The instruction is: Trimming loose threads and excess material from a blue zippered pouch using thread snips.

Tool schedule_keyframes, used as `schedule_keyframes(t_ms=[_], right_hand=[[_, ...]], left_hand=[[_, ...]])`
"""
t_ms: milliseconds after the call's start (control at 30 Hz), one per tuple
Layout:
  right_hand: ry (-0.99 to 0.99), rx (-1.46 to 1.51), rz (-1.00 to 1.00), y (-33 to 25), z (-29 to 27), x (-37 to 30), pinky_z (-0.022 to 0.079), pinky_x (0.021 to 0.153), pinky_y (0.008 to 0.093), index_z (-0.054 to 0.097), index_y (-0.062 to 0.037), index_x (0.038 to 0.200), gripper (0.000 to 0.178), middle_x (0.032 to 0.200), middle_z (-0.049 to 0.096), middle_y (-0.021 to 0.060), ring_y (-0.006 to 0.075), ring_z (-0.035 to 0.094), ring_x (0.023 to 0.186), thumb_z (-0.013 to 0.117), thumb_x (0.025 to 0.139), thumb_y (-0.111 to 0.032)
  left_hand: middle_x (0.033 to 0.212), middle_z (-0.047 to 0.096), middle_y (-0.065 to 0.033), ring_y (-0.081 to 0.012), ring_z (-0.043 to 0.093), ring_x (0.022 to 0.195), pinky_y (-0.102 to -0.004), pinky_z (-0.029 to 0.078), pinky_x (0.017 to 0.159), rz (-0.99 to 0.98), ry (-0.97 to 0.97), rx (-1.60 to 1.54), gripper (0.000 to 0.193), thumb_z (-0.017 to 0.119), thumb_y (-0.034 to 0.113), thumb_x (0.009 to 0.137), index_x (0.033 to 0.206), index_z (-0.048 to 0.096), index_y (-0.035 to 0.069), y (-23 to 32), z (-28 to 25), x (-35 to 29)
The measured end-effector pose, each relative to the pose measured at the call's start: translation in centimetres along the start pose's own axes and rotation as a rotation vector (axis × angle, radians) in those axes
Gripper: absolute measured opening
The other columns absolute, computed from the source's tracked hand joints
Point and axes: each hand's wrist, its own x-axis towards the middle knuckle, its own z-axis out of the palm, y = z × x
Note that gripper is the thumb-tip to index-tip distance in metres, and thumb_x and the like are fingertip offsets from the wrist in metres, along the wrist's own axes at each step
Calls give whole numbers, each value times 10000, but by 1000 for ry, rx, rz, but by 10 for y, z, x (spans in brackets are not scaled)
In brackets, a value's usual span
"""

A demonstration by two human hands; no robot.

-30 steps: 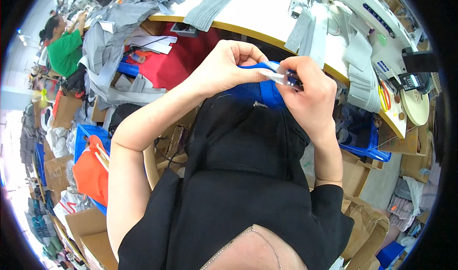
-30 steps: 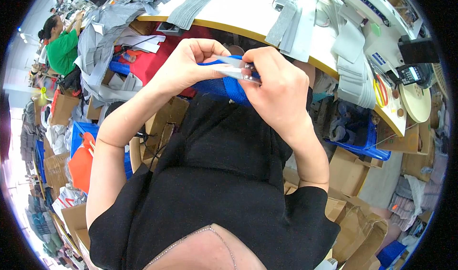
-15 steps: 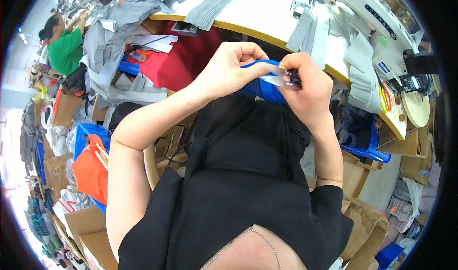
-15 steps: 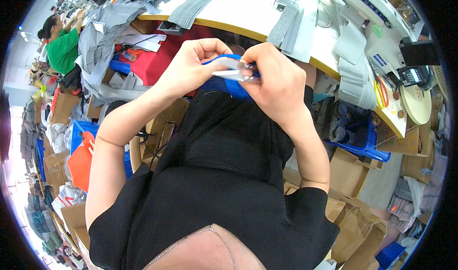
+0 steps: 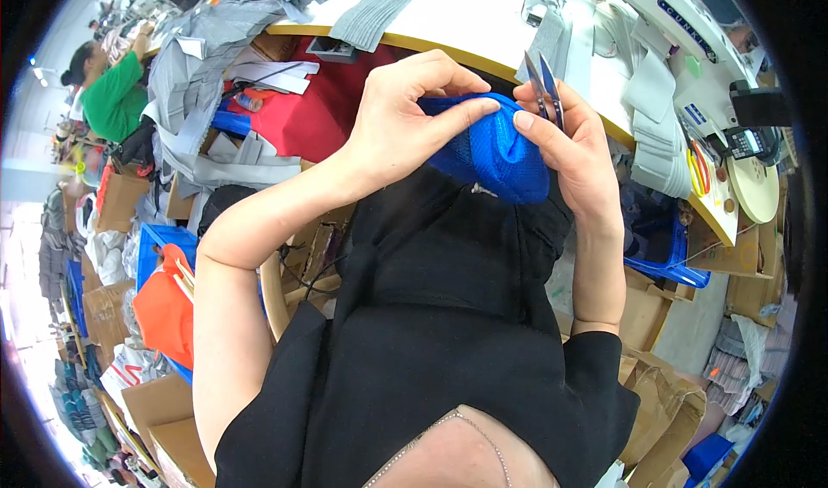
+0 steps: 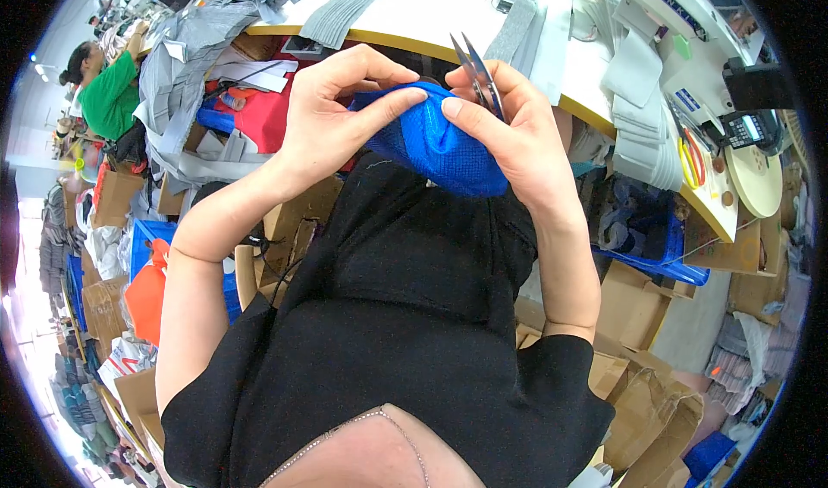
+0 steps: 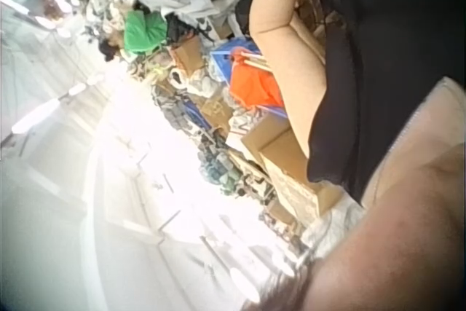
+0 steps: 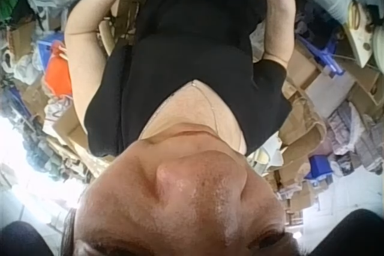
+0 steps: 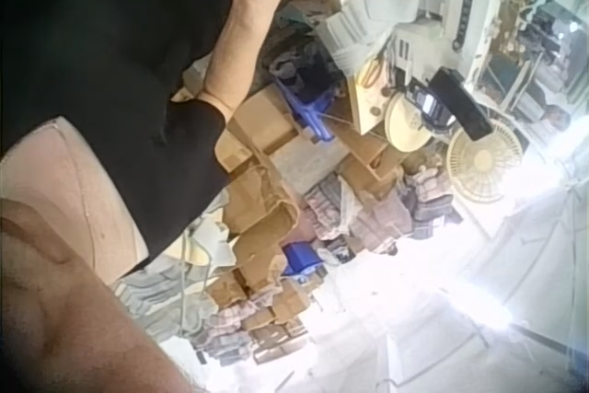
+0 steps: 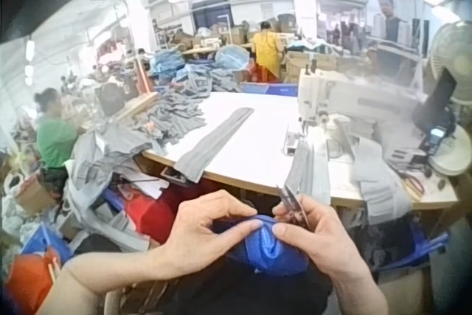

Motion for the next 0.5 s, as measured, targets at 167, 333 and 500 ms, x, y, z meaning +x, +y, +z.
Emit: schedule_keyframes(t_ms=[167, 333, 500], right_hand=[[-25, 69, 53, 7, -5, 3, 431, 674, 189, 619, -40, 983, 204, 841, 607, -22, 31, 540, 747, 739, 857, -146], [45, -58, -11, 12, 0, 4, 423, 635, 188, 590, -59, 900, 196, 777, 582, -49, 24, 521, 697, 755, 832, -140], [136, -188, -121, 15, 1, 4, 432, 645, 197, 559, -63, 864, 220, 768, 578, -26, 39, 520, 704, 765, 812, -124]], left_hand=[[884, 719, -81, -128, 683, 799, -245, 534, 709, 41, -79, 46, 119, 740, 71, 845, 946, 743, 7, -9, -2, 2], [831, 710, -101, -165, 701, 753, -257, 548, 675, 67, -24, -8, 135, 755, 103, 828, 932, 752, 17, -7, 3, 1], [861, 713, -81, -139, 690, 782, -235, 540, 669, 162, -50, -4, 132, 749, 83, 838, 953, 747, 19, -6, 2, -1]])
